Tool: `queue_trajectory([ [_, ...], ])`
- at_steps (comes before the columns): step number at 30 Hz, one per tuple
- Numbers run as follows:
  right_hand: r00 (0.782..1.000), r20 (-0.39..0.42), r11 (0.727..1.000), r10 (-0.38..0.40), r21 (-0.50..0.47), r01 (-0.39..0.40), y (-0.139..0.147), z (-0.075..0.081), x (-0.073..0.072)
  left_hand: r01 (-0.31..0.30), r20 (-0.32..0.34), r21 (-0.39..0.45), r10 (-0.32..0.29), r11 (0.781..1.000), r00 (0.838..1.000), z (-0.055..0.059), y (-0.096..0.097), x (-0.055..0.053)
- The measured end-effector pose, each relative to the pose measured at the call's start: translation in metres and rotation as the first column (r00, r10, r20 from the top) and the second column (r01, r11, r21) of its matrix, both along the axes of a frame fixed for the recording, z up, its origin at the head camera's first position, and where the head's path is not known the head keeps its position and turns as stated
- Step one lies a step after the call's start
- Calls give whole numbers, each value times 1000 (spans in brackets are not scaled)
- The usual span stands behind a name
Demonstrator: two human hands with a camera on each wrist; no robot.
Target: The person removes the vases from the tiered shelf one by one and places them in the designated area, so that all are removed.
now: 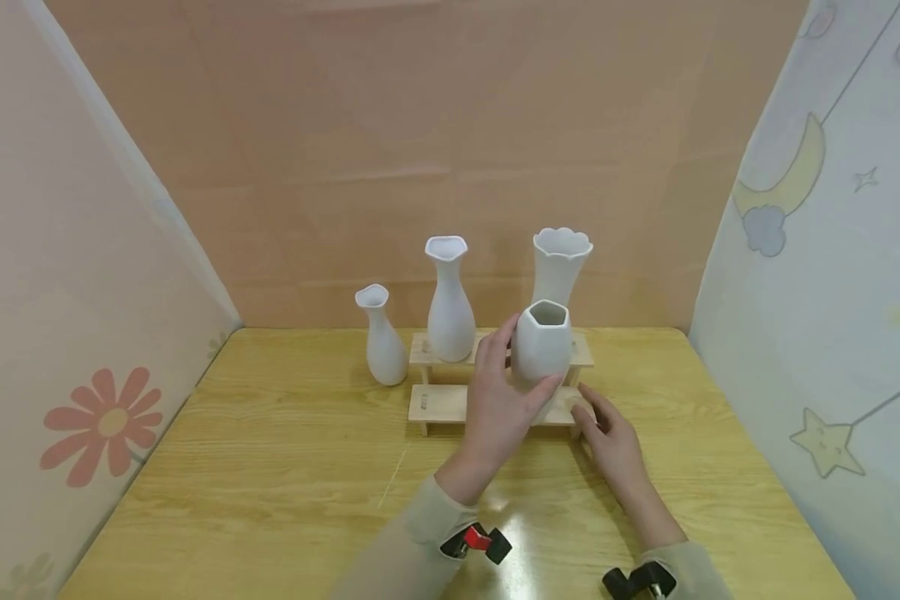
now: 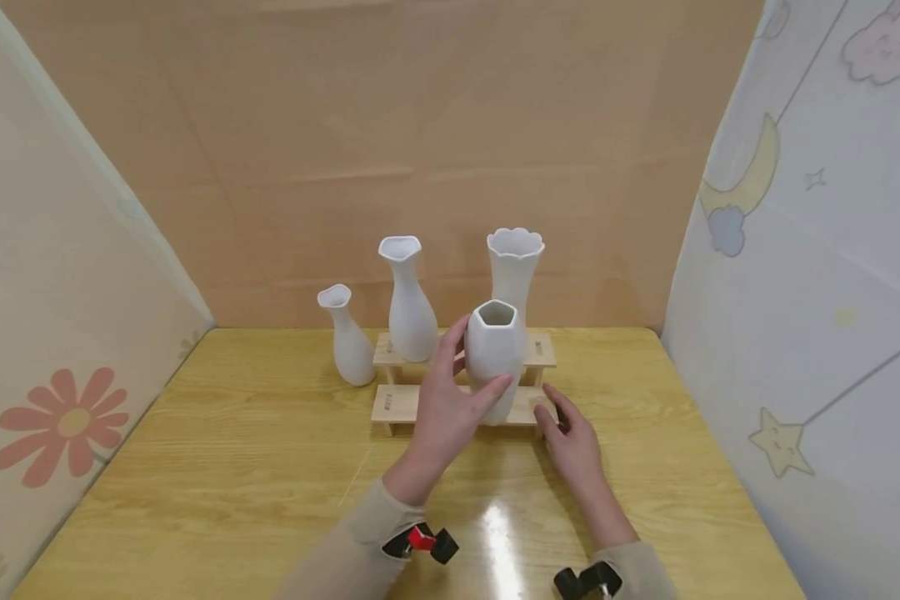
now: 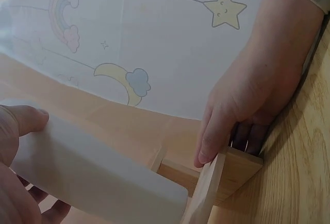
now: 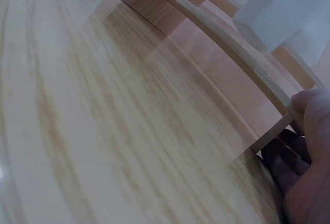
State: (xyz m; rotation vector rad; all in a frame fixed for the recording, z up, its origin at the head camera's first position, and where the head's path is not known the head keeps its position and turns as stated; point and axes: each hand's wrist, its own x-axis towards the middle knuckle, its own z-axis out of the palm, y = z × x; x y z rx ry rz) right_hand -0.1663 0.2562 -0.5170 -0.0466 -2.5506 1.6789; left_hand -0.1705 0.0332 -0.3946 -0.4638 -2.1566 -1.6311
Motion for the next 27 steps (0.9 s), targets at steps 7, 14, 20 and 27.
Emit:
queue_trajectory([
  [7, 1000, 8, 1000, 10, 13, -10, 0, 1, 0, -25, -72, -30, 22, 999, 997, 9, -28, 9],
  [14, 999, 9, 999, 31, -17, -31, -1, 4, 1, -50, -49, -39, 48, 998, 998, 13, -57, 14],
  [20, 999, -12, 999, 44, -18, -44, -1, 4, 0, -75, -27, -51, 73, 996, 997, 13, -82, 21],
  [27, 999, -27, 1000, 30, 5, -30, 0, 3, -2, -105, 24, -38, 105, 994, 994, 14, -112, 27],
])
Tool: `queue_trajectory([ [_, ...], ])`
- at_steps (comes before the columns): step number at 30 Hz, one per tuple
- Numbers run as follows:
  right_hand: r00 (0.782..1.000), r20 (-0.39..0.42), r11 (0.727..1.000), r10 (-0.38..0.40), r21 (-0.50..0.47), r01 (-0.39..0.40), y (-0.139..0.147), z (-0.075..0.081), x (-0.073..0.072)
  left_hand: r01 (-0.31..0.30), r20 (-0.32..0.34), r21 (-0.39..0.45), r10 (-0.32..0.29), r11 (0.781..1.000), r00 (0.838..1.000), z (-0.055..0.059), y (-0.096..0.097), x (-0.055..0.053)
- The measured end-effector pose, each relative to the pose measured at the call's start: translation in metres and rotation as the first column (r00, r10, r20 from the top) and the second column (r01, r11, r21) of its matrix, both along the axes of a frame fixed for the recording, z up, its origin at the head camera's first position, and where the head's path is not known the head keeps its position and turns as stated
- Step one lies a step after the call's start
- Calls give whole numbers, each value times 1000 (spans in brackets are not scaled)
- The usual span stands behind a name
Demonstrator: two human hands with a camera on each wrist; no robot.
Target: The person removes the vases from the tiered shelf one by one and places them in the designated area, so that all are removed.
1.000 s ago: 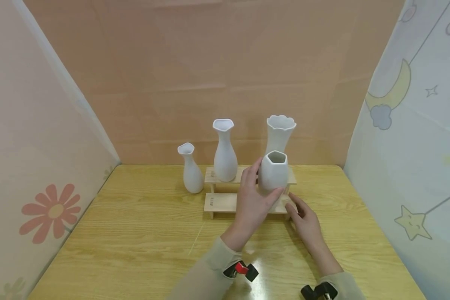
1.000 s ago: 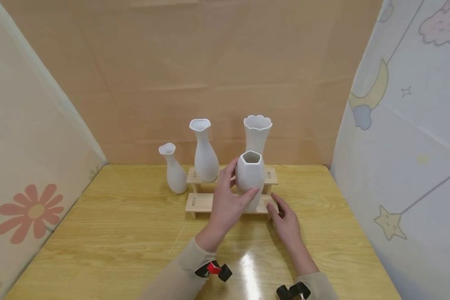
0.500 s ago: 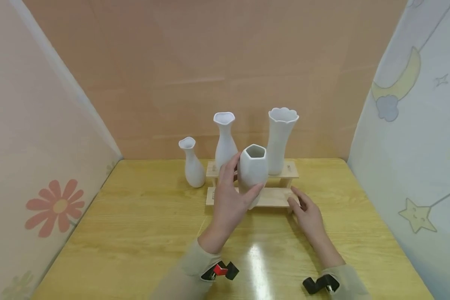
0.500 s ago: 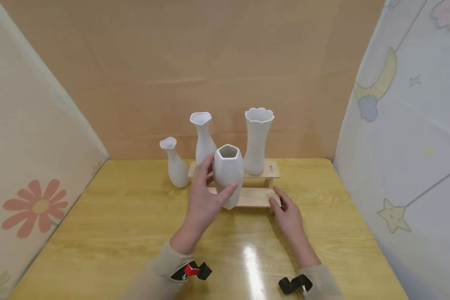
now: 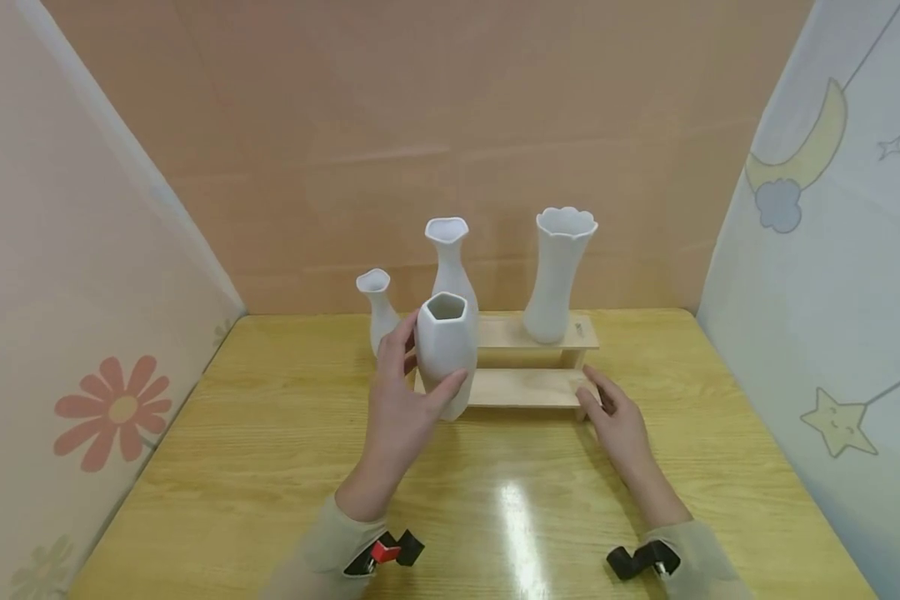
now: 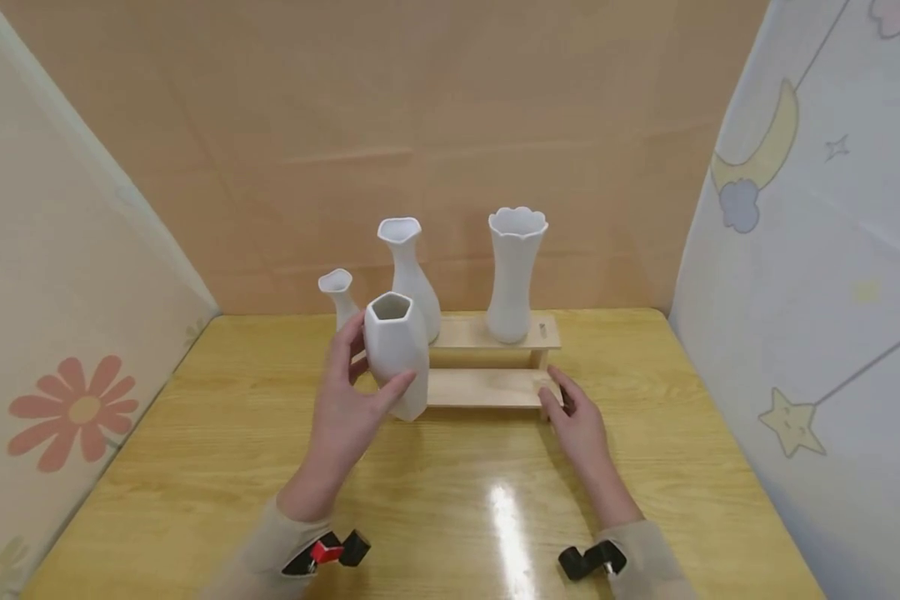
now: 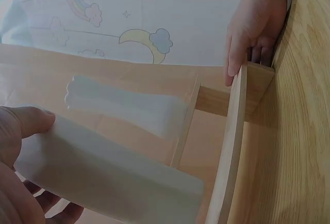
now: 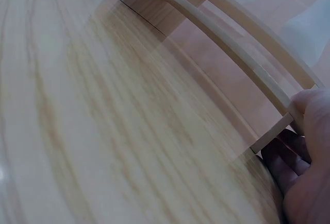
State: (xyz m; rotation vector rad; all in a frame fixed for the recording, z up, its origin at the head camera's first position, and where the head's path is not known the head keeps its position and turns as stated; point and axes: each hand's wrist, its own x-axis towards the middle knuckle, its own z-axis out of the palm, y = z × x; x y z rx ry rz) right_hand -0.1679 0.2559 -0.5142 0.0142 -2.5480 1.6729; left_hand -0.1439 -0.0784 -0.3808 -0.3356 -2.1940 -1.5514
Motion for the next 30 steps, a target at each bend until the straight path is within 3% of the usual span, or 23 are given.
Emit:
queue_trajectory([
  [13, 1000, 9, 1000, 8, -7, -8, 1, 3, 1, -99, -22, 0, 99, 995, 995, 4, -47, 1],
  [22, 1000, 19, 999, 23, -23, -23, 2, 1, -1, -161, -42, 4, 161, 987, 986, -3, -75, -8],
  [30, 1000, 26, 999, 15, -29, -15, 2, 2, 0, -215, -4, 32, 215, 976, 977, -8, -95, -19],
])
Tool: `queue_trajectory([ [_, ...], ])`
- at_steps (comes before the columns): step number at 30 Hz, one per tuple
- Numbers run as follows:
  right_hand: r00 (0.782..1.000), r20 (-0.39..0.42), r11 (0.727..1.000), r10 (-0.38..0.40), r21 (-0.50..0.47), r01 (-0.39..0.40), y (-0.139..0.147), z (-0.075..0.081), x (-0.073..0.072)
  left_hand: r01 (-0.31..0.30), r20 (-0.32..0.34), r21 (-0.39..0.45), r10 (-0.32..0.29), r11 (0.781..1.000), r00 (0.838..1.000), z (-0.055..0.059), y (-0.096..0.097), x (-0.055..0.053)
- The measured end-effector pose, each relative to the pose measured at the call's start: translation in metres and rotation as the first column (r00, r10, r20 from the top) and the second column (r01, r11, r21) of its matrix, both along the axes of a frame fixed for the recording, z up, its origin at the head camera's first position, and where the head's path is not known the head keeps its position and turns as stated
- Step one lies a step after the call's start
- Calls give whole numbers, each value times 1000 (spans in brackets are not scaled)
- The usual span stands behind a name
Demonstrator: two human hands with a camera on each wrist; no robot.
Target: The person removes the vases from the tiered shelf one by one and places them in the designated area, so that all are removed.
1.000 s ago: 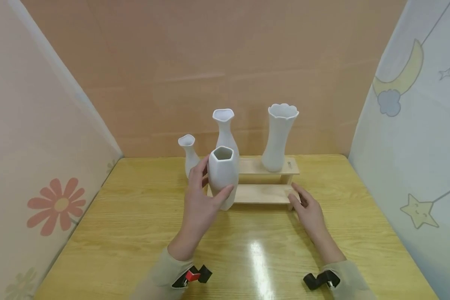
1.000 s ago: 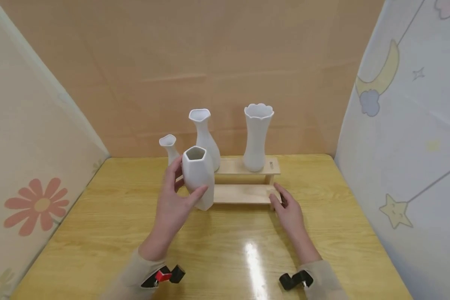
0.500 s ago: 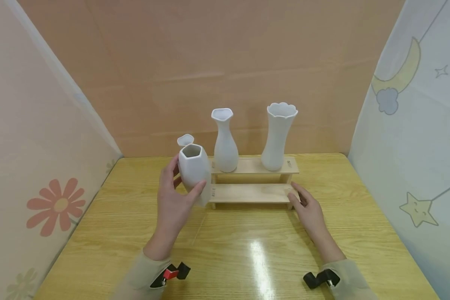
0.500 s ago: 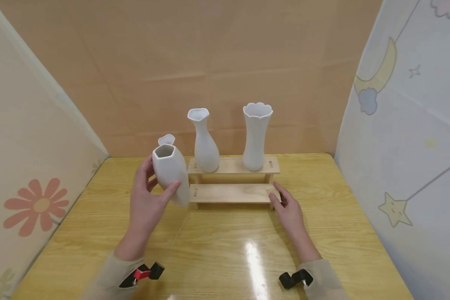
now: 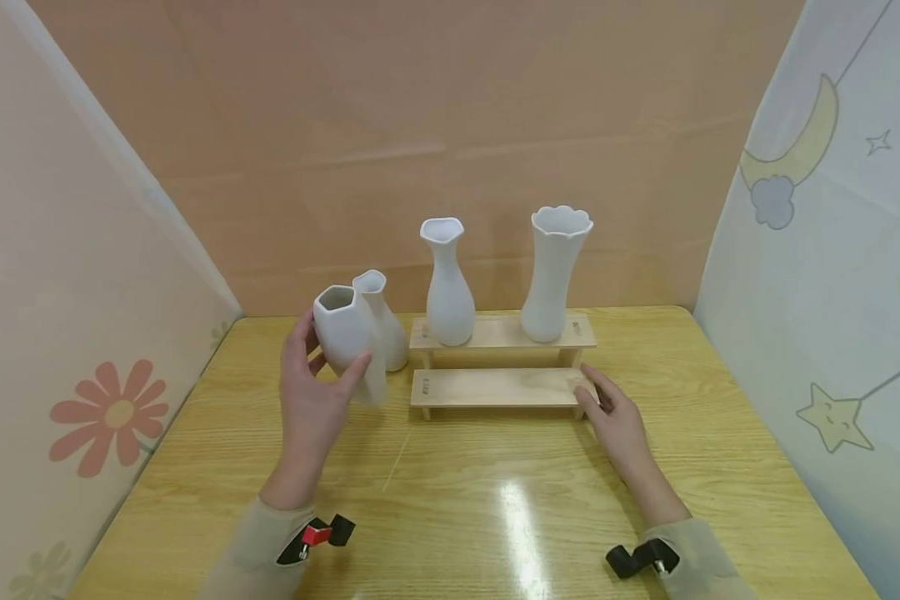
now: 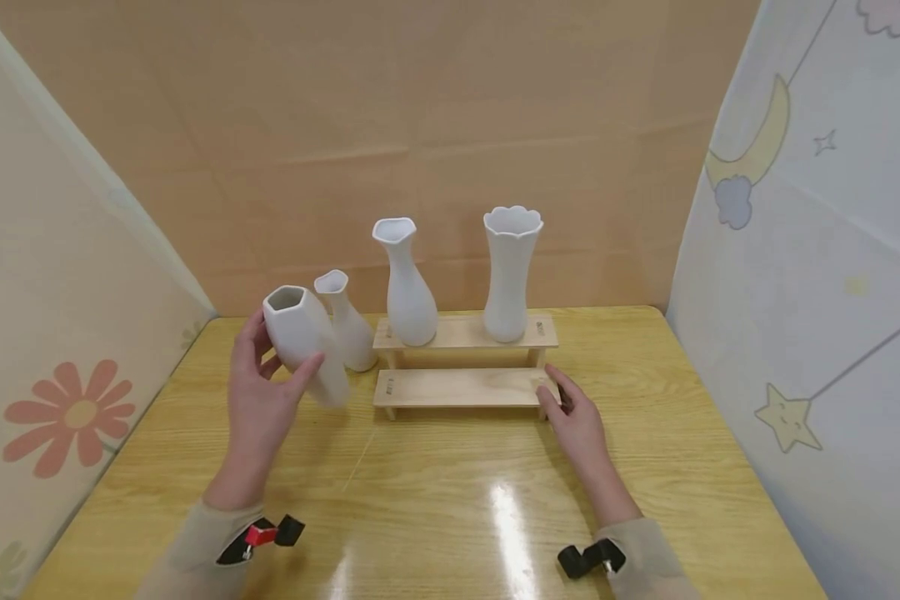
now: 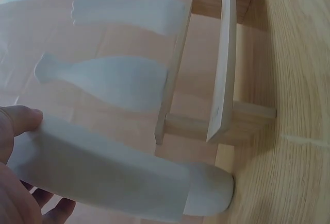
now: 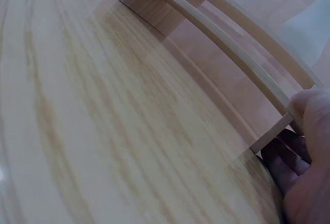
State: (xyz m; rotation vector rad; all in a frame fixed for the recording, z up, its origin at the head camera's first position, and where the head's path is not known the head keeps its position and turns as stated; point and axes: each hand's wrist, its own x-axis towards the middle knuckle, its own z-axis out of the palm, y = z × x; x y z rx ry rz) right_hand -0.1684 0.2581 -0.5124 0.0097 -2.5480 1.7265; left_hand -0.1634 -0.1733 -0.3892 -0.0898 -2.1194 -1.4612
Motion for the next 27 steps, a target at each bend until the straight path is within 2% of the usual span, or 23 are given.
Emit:
queue_trajectory([
  [5, 1000, -15, 1000, -1, 12, 1, 0, -2, 0, -26, 22, 37, 25, 999, 999, -2, -10, -9],
  [14, 1000, -2, 1000, -1, -6, 1, 0, -4, -1, -82, 30, 40, 81, 996, 996, -12, -26, -28],
  [27, 1000, -6, 1000, -4, -10, 4, 0, -4, -1, -112, 74, 33, 109, 993, 991, -23, -41, -57],
])
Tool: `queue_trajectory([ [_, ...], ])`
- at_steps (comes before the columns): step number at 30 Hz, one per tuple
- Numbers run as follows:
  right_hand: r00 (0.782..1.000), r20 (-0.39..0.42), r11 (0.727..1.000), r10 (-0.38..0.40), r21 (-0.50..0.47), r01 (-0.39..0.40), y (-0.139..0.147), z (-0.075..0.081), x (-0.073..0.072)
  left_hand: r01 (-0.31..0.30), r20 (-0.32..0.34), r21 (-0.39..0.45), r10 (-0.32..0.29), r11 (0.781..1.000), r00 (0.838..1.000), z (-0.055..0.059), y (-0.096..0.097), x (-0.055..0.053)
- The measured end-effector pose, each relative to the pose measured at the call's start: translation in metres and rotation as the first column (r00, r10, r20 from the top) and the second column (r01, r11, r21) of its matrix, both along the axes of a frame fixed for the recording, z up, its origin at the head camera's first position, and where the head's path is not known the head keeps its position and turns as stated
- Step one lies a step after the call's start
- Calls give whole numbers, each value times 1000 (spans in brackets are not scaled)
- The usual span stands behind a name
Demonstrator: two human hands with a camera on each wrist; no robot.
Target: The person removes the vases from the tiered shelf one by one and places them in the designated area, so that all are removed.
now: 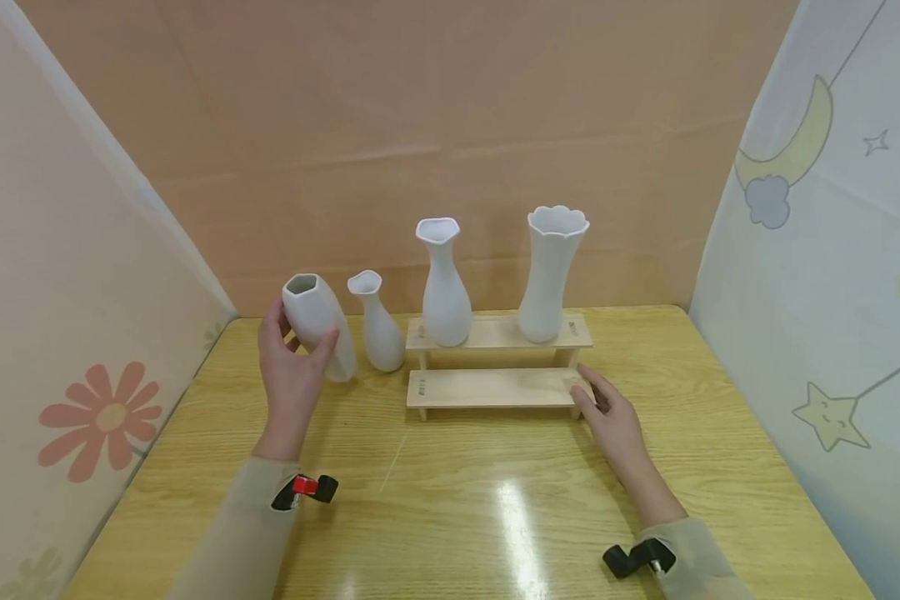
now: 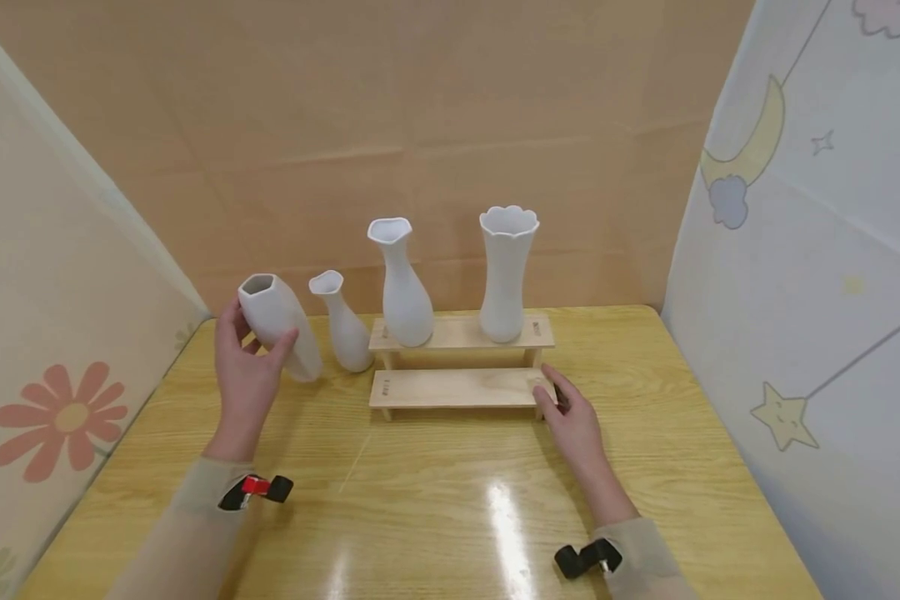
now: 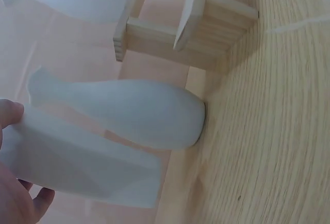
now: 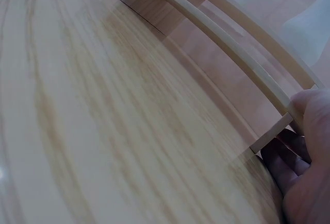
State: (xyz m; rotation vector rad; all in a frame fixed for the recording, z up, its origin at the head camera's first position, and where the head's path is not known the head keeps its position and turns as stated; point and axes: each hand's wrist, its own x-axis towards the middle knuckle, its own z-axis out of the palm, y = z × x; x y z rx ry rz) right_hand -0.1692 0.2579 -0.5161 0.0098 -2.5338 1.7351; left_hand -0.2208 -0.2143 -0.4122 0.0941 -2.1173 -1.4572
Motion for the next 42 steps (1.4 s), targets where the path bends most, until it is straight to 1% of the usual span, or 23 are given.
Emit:
queue_trajectory([
  [5, 1000, 2, 1000, -1, 17, 1, -1, -1, 1, -10, 23, 13, 9, 1000, 1000, -7, -4, -13],
  [11, 1000, 4, 1000, -1, 8, 1, -2, -2, 1, 3, 25, 10, -4, 1000, 1000, -15, -6, -27],
  [16, 1000, 5, 1000, 1, 5, -1, -3, -4, 1, 16, 43, 7, -17, 1000, 999, -21, -8, -36],
  [20, 1000, 7, 1000, -1, 3, 1, -3, -6, 1, 17, 44, 8, -17, 1000, 999, -27, -9, -42],
  [24, 1000, 3, 1000, -4, 3, 4, -3, -7, 1, 17, 39, 9, -17, 1000, 999, -31, -9, -47],
  [31, 1000, 7, 1000, 2, -10, -2, -3, -4, 2, 39, 50, 10, -39, 999, 998, -35, -9, -51],
  [37, 1000, 8, 1000, 1, -19, -1, -2, -2, 1, 64, 33, 2, -64, 998, 997, -39, -10, -55],
  [42, 1000, 4, 1000, -2, -7, 2, -1, -2, -1, 77, 23, -10, -77, 997, 997, -39, -12, -60],
])
